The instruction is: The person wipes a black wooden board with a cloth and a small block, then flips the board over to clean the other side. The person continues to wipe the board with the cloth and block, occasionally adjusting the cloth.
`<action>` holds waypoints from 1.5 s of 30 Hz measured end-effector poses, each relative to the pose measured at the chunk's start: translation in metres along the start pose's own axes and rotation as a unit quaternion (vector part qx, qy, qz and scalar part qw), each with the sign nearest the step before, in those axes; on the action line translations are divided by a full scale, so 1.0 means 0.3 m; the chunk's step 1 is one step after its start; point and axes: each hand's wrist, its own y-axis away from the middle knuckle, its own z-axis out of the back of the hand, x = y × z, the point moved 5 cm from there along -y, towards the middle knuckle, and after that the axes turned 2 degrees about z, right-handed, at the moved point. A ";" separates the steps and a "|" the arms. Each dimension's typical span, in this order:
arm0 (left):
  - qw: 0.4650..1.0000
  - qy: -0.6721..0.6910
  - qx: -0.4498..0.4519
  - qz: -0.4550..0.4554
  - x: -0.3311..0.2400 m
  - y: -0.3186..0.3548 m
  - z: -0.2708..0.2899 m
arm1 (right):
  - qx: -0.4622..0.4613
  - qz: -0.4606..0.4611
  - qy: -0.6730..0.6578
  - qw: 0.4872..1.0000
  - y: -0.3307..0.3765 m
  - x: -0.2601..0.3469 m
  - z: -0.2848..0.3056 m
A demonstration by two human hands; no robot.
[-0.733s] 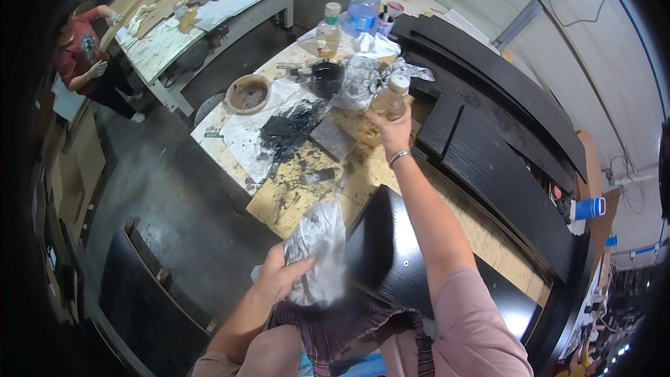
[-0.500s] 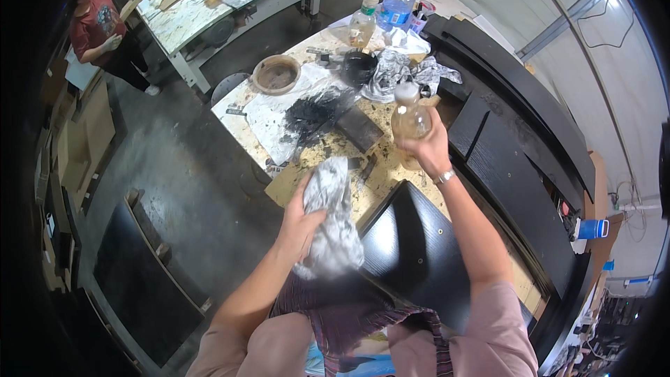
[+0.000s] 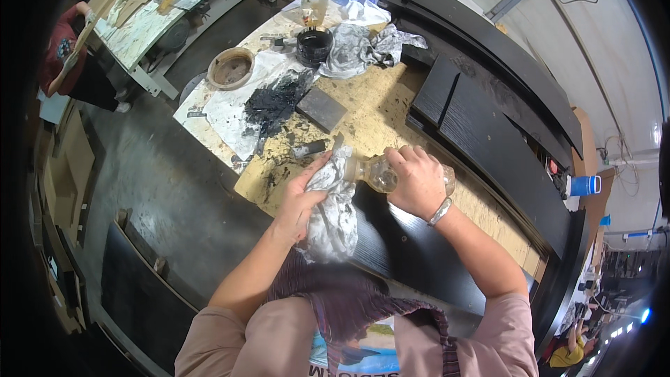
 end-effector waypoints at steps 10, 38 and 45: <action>0.998 0.056 -0.004 0.031 0.017 -0.039 0.011 | 0.017 -0.062 -0.009 0.998 0.022 -0.065 0.029; 0.920 -0.371 -0.016 -0.127 -0.088 0.134 0.001 | -0.231 -0.204 -0.505 0.806 -0.433 -0.433 -0.295; 0.726 -0.658 0.014 -0.200 0.033 0.074 -0.187 | -0.237 -0.193 -0.240 0.922 -0.335 -0.294 -0.141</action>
